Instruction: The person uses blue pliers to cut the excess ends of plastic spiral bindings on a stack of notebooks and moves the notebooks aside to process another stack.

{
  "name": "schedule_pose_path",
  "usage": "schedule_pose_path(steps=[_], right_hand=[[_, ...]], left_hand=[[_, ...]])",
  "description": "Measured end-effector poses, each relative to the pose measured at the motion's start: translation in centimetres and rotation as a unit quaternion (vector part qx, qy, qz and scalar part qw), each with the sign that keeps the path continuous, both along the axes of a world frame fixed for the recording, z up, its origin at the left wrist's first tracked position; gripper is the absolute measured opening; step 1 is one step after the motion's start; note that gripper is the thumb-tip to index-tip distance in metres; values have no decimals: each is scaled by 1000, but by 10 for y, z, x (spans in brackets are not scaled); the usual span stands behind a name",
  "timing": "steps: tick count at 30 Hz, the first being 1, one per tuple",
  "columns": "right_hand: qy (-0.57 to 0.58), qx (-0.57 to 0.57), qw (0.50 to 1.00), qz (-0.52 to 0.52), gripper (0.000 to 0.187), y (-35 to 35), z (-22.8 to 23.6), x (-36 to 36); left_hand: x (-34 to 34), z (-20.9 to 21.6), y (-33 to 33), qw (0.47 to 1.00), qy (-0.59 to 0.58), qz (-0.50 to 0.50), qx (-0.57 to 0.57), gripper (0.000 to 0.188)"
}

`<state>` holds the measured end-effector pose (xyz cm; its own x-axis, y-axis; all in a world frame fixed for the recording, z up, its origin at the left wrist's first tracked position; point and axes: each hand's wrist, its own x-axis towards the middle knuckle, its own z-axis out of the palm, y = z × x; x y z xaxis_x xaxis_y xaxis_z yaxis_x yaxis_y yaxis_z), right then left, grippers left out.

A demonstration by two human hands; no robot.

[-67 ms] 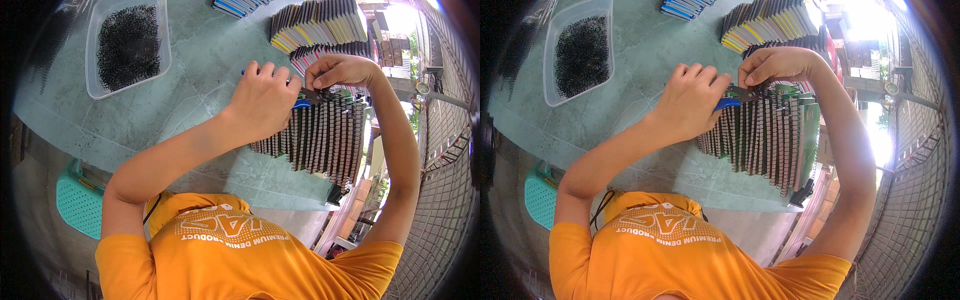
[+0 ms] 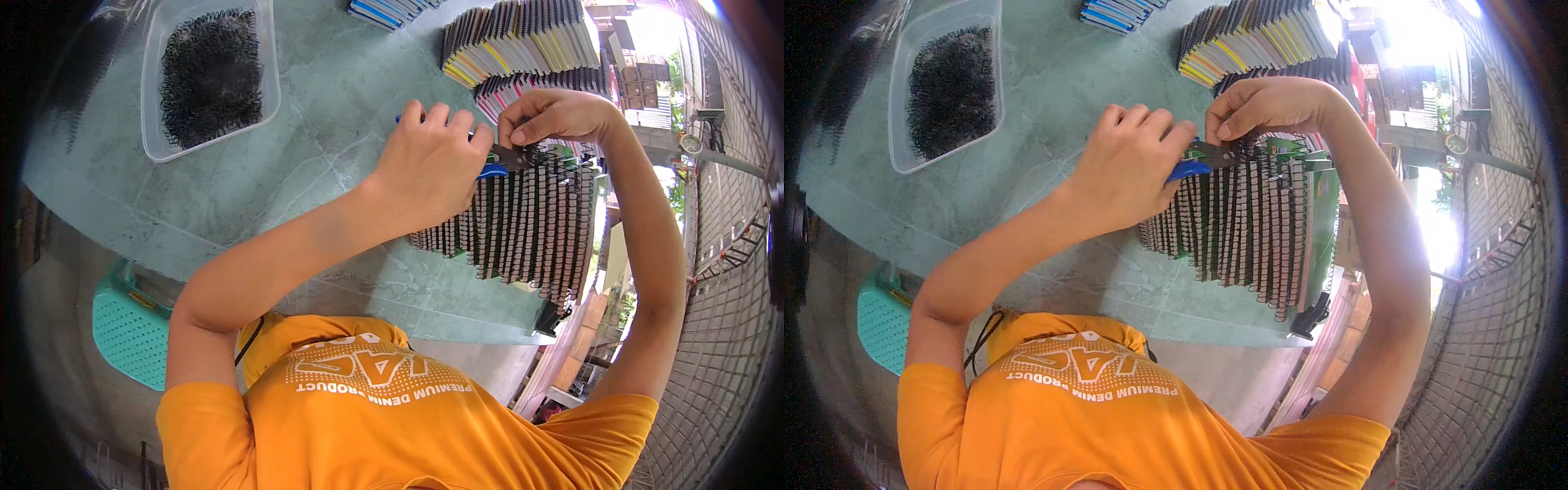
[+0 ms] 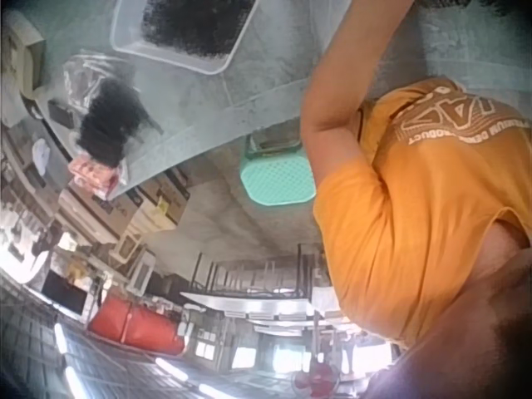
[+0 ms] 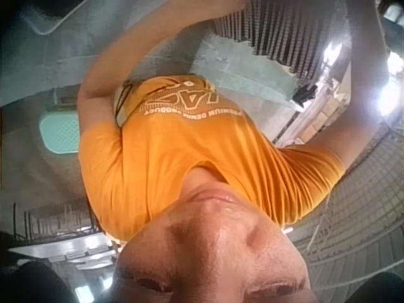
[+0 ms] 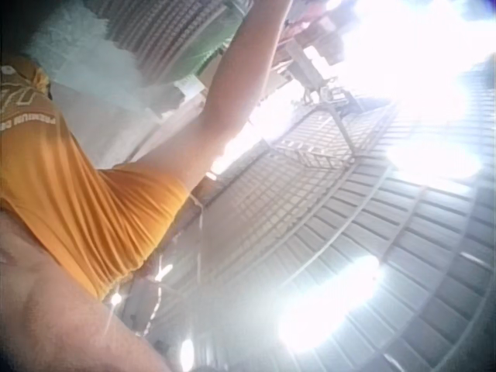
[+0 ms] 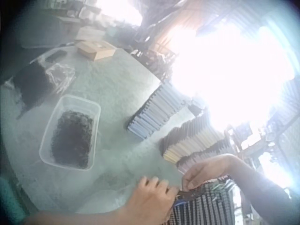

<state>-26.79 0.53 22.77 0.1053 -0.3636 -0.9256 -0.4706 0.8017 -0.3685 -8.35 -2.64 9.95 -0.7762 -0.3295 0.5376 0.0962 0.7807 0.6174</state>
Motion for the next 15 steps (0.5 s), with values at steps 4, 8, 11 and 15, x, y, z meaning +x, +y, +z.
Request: schedule_pose_path(steps=[4,8,11,15], right_hand=[[24,-12,999,47,21,1,3,3],[41,-3,999,-22,21,3,4,2],[24,5,998,-57,21,6,4,2],[39,-21,999,-14,22,9,5,-1]], left_hand=[[-1,1,2,1000,-7,-1,-17,39],[0,1,0,997,52,48,-35,22],[1,2,-2,997,29,39,-52,23],[-2,3,2,996,30,49,-63,25]])
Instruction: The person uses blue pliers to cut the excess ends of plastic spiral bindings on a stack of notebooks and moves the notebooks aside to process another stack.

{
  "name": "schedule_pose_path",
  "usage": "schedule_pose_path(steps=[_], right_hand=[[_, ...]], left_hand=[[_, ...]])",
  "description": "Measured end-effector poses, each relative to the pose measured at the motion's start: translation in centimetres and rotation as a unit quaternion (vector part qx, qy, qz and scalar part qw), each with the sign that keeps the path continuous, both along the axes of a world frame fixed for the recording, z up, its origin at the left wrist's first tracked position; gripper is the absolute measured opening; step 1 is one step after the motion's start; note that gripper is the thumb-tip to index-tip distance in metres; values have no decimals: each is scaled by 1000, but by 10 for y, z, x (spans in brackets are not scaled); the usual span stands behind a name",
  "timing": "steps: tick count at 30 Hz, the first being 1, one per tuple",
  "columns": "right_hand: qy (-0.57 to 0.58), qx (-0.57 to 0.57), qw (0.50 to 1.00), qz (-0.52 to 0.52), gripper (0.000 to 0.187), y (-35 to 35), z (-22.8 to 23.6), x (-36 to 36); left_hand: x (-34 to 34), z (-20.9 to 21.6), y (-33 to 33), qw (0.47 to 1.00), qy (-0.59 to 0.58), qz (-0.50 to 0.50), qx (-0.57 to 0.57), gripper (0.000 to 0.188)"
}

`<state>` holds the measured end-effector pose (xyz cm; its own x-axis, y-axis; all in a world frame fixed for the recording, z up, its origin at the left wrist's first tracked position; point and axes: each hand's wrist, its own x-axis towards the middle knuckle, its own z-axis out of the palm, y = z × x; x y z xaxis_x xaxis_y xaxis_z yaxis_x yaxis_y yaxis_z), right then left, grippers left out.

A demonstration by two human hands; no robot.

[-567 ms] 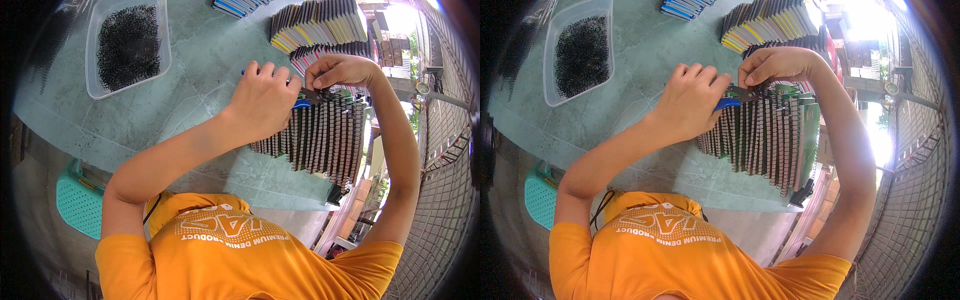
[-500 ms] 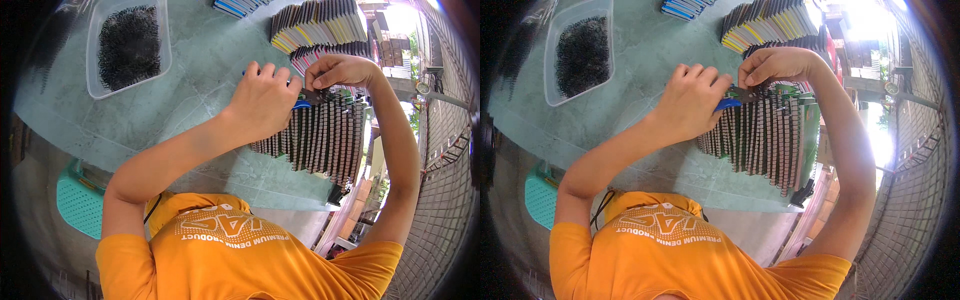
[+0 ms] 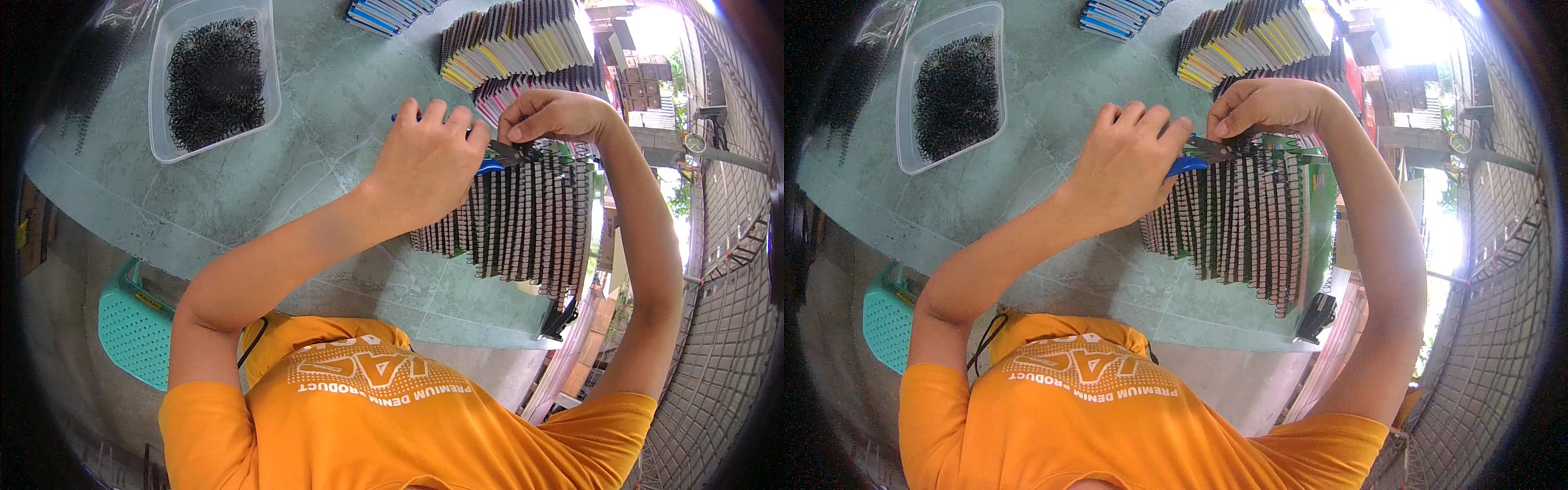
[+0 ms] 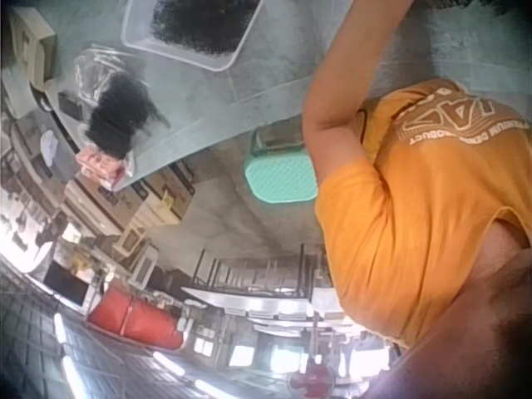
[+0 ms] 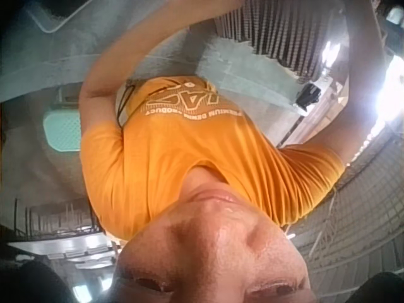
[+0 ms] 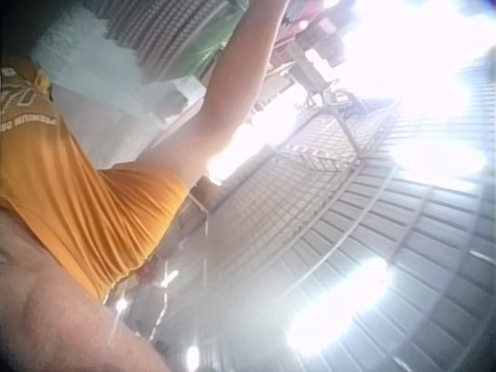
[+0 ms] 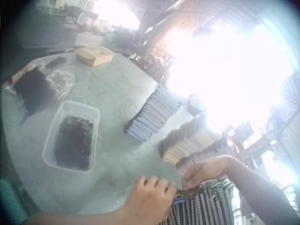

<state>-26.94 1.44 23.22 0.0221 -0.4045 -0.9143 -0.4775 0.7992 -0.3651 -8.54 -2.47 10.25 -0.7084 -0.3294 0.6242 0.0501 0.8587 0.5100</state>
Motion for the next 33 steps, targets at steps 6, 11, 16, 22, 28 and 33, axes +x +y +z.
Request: schedule_pose_path(steps=[6,11,16,22,28,33], right_hand=[[-21,-1,999,-34,24,-1,0,4],[-9,-20,998,65,26,-1,0,3],[-30,-21,996,81,27,3,-2,-9],[-28,-28,998,41,29,5,-2,-9],[-17,-54,997,53,29,8,-1,-7],[-37,-50,997,48,30,8,1,-7]], left_hand=[[3,0,-2,1000,-10,2,-3,24],[2,8,-5,981,-147,-91,92,36],[9,10,-2,985,-117,-72,103,33],[8,11,0,999,-29,-33,32,29],[1,17,4,988,-113,-74,69,27],[4,16,5,984,-119,-82,106,29]])
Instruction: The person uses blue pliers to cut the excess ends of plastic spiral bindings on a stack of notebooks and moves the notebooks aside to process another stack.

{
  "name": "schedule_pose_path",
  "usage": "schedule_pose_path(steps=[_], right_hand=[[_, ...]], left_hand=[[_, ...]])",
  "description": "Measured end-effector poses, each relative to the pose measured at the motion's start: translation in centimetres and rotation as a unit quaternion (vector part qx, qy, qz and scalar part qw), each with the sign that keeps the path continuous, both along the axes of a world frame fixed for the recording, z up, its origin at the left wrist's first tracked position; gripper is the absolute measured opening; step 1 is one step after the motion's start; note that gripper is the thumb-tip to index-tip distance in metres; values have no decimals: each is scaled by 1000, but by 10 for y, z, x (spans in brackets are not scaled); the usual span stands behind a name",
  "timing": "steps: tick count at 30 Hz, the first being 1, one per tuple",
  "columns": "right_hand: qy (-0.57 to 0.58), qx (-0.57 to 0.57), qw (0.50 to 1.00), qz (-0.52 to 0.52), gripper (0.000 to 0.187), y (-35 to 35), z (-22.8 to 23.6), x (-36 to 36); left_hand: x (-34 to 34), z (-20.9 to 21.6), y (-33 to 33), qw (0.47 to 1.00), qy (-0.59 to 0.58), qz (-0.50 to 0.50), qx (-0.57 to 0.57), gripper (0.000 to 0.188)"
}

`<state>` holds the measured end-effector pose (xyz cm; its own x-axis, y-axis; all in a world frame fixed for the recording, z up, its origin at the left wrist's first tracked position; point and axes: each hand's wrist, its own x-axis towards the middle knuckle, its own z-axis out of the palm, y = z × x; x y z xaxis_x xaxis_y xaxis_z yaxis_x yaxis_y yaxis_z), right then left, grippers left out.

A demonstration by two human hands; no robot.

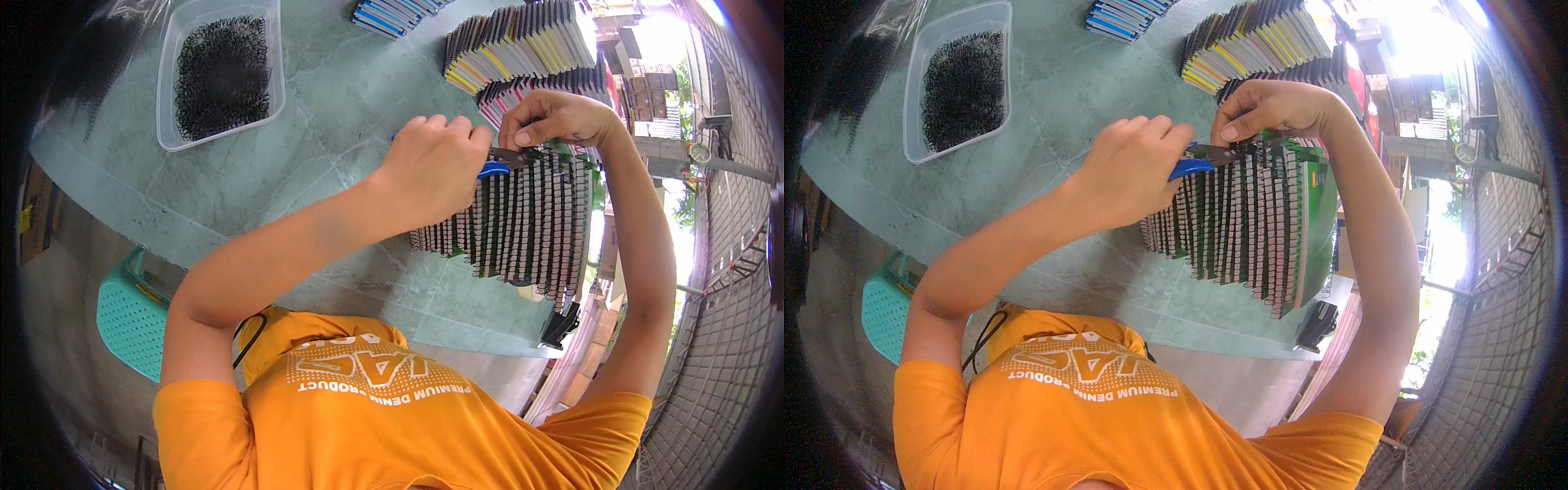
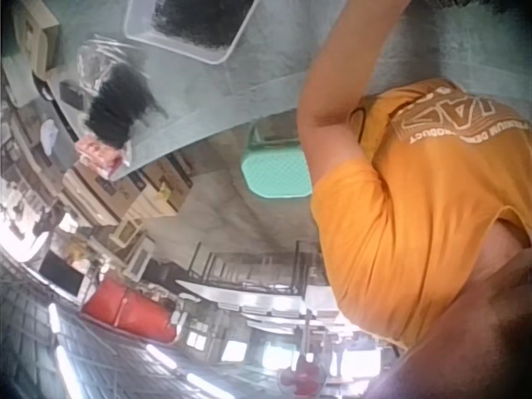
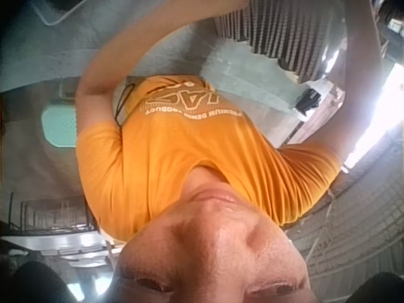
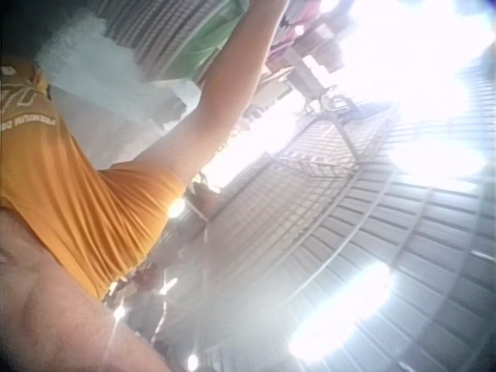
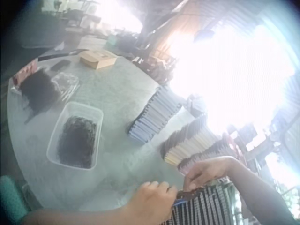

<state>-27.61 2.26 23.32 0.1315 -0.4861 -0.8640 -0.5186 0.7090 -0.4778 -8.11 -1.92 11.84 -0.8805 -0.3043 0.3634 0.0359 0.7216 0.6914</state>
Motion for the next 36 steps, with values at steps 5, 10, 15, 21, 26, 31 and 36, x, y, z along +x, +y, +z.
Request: schedule_pose_path(steps=[5,10,15,21,26,31,36], right_hand=[[2,-5,1000,2,29,1,-2,-3],[-17,3,999,-44,30,4,-2,-5],[-37,-17,998,-47,31,4,-2,0],[-51,-10,998,-44,33,6,-3,-3],[-30,-33,997,-66,34,7,-1,1],[-34,-37,998,-48,34,7,-2,0],[-49,-14,998,25,34,3,0,-1]], left_hand=[[2,-3,5,990,110,64,-68,32],[-3,1,6,992,97,33,-80,26],[-5,2,8,1000,28,-5,-10,31],[4,4,6,998,67,5,-11,34],[4,7,8,995,95,18,-31,40],[-1,11,9,993,103,21,-45,32],[-6,7,10,996,87,2,-34,19]])
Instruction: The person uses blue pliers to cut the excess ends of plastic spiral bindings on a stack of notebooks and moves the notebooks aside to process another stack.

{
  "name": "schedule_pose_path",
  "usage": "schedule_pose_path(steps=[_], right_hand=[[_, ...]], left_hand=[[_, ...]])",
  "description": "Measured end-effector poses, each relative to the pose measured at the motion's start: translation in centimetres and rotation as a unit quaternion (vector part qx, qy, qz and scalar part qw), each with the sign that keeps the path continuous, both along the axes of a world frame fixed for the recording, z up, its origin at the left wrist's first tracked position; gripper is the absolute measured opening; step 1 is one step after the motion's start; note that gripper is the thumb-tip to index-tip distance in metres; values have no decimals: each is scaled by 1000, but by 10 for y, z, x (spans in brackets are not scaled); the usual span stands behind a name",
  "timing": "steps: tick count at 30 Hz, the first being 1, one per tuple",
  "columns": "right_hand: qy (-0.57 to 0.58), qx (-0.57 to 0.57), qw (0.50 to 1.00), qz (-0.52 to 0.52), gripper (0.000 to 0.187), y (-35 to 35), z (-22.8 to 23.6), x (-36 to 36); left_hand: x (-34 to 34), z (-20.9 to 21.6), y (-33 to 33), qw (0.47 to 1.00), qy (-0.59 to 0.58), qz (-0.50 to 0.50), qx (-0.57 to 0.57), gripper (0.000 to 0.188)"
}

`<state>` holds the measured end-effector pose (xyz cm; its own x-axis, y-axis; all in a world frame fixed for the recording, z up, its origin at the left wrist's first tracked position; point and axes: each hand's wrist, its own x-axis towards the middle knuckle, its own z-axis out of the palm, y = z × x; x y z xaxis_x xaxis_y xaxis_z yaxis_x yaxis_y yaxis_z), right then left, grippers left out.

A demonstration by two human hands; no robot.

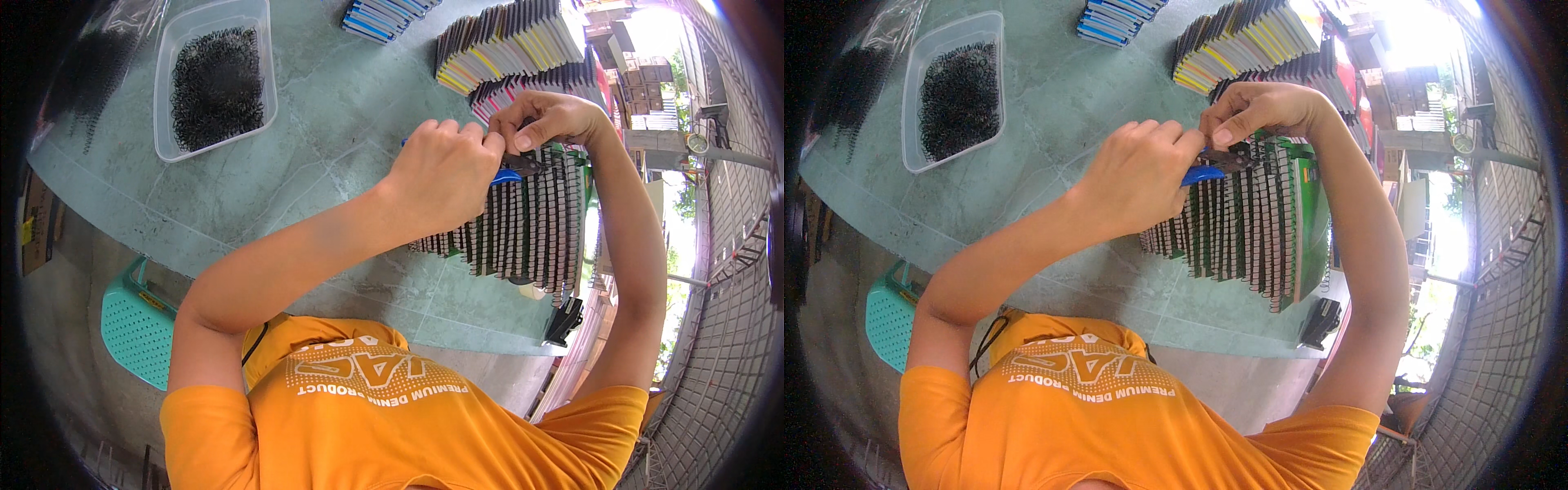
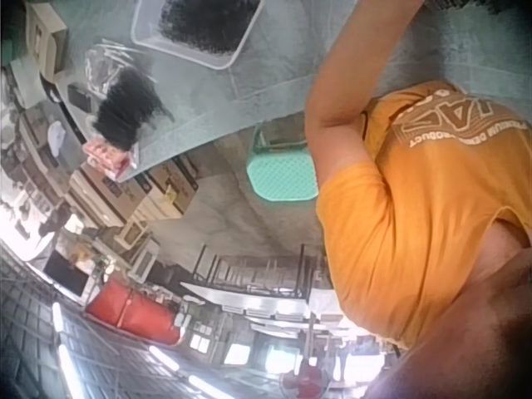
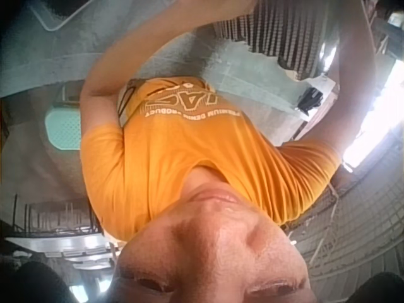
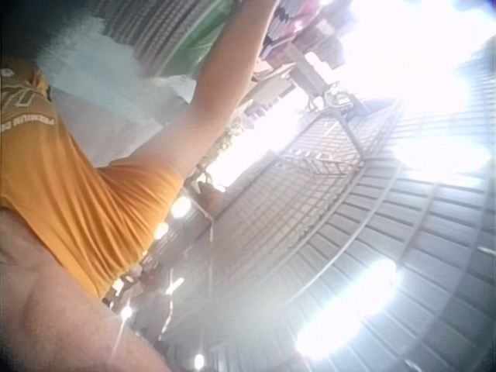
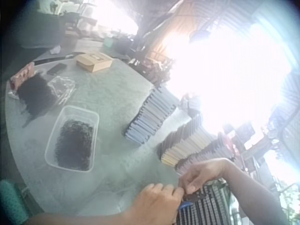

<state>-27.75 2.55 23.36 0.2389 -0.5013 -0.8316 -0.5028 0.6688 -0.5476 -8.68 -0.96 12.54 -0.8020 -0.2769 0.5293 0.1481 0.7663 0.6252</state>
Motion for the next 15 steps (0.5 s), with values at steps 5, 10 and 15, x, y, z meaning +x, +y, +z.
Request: schedule_pose_path(steps=[5,10,15], right_hand=[[11,-3,1000,14,38,-7,7,11],[-12,5,996,87,30,-10,1,2],[-4,-16,998,68,30,-9,1,5]], left_hand=[[4,-3,-6,997,35,52,-35,23],[15,-1,-14,994,19,86,-63,26],[26,4,-9,997,-45,44,-36,39]])
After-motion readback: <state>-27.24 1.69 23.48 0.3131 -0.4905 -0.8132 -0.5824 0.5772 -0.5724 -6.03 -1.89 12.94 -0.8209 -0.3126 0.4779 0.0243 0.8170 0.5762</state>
